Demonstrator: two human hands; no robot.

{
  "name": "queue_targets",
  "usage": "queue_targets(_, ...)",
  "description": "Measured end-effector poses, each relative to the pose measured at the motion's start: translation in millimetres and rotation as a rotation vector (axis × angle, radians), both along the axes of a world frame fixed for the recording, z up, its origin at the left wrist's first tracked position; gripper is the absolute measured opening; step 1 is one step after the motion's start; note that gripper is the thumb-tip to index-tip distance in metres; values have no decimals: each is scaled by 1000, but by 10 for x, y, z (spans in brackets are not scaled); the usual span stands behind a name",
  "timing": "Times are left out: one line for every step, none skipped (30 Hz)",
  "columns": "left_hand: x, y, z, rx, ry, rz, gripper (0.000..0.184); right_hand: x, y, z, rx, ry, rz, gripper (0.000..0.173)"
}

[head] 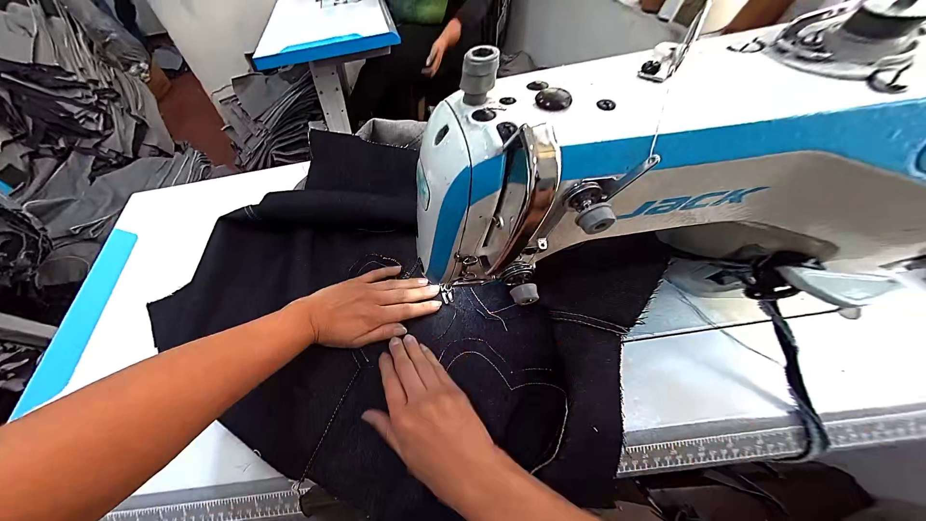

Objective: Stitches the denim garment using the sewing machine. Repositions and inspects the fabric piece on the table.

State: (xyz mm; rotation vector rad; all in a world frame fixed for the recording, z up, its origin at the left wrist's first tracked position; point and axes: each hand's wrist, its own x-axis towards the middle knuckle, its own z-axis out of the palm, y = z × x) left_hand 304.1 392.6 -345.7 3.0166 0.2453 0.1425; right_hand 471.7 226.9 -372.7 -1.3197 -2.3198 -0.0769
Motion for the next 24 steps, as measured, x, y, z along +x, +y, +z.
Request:
queue_targets(-12, -11, -34, -29, -8, 21, 53, -1, -43, -82, 41, -26, -4, 64)
queue_targets(-14, -41, -53, -41, -16, 42, 53, 39, -65, -123, 62, -42, 8, 65)
queue_targets(-11, -81, -64, -40, -20, 67, 54, 100, -72, -137, 71, -52, 29, 65)
queue_targets(-5, -131, -71, -32, -19, 96, 54, 168, -77, -136, 68, -55, 56, 64)
queue_targets(2, -191, -81, -21, -22, 131, 54, 243, -75, -133, 62, -49, 87, 63)
queue_targets(15, -261, -96, -6, -34, 172, 54, 327, -63, -131, 57, -37, 122, 62)
queue_targets(36, -338, -108, 6, -42, 222, 54, 420, -41, -132, 56, -19, 159, 60)
queue_targets(72, -434, -116, 12, -46, 288, 54, 523, -14, -129, 50, 3, 200, 57)
queue_targets(124, -555, -119, 11, -45, 371, 54, 637, 25, -122, 39, 28, 244, 52)
queue_targets(192, -686, -129, 6, -52, 467, 55, 761, 79, -111, 30, 54, 286, 46)
queue_targets(273, -822, -142, -1, -61, 566, 56, 885, 143, -93, 26, 78, 322, 41)
queue_targets(361, -953, -152, -8, -65, 663, 58, 1001, 206, -65, 24, 97, 350, 36)
queue_targets(448, -1063, -165, -12, -64, 750, 61, 1102, 260, -23, 20, 104, 363, 34)
queue_targets(526, -1146, -175, -13, -63, 817, 64, 1176, 293, 20, 21, 102, 359, 33)
queue_targets(589, -1205, -174, -20, -55, 864, 66, 1217, 290, 53, 17, 102, 339, 32)
queue_targets(634, -1242, -167, -29, -47, 894, 67, 1224, 248, 72, 2, 110, 306, 31)
queue_targets(664, -1258, -157, -36, -39, 911, 68, 1200, 179, 67, -16, 128, 264, 31)
queue_targets(681, -1262, -148, -39, -31, 922, 69, 1154, 93, 39, -35, 149, 219, 33)
queue_targets(690, -1263, -139, -44, -16, 930, 69, 1103, 4, -5, -47, 162, 182, 35)
queue_targets(694, -1263, -127, -47, 4, 936, 70, 1060, -67, -62, -39, 173, 157, 36)
queue_targets(692, -1261, -119, -47, 15, 936, 70, 1034, -111, -124, -12, 179, 143, 37)
queue_targets(688, -1262, -118, -41, 14, 931, 70, 1027, -132, -172, 16, 185, 140, 37)
queue_targets(685, -1267, -123, -33, 5, 926, 69, 1034, -142, -197, 32, 188, 145, 37)
queue_targets(683, -1274, -123, -32, 2, 927, 69, 1046, -143, -205, 37, 190, 154, 36)
